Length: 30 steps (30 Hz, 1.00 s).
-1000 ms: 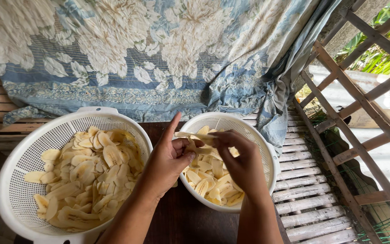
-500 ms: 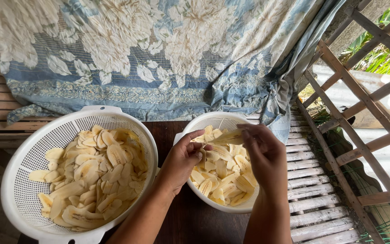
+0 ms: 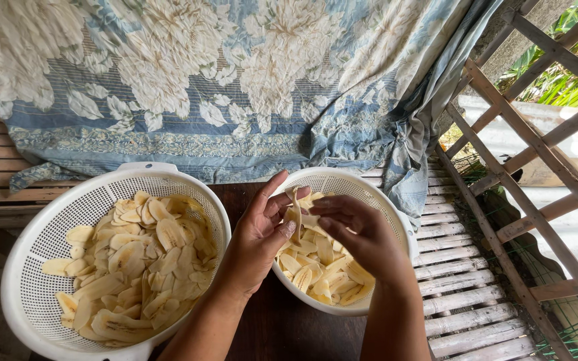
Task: The person sorts through sliced banana chips by hand, moving pieces between two white colanders on a wooden table.
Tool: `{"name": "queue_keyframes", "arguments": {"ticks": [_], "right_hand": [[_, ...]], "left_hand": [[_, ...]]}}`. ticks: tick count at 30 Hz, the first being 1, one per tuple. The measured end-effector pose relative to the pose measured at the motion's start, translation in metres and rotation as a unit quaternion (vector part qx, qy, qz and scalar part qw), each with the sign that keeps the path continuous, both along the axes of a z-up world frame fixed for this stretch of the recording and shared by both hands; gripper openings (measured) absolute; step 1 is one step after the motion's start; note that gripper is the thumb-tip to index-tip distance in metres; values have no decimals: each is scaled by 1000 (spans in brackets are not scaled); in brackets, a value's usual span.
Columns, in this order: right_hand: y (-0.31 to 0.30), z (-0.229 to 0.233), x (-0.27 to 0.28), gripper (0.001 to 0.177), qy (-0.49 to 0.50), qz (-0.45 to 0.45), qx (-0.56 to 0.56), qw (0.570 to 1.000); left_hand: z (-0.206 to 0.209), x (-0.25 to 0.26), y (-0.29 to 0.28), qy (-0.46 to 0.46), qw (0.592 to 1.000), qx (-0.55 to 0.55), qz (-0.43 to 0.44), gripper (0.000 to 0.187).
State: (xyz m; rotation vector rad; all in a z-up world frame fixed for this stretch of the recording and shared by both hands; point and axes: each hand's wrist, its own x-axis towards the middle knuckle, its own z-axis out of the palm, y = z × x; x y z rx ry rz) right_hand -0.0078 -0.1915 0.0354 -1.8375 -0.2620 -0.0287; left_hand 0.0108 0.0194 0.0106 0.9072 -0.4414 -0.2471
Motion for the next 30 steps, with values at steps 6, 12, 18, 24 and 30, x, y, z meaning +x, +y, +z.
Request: {"name": "queue_keyframes", "arguments": {"ticks": [6,12,18,24,30], "right_hand": [[-2,-14,-4,18,-18,-10,71,997],[-15,8,-10,23,-48,-163,-51,984],[-17,16,-9,36,-179,-200,-253,930],[5,4,-1,41,12,-28,-16,999],[9,-2,-3,35,20,-38,31,999]], "left_hand": [[4,1,5,15,1000,-15,-7,74],[-1,5,8,11,1000,-1,16,75],[3,-1,11,-132,956,240,106,80],[18,-17,11,-176,923,341,14,83],[25,-26,11,-190,915,354,29,84]]}}
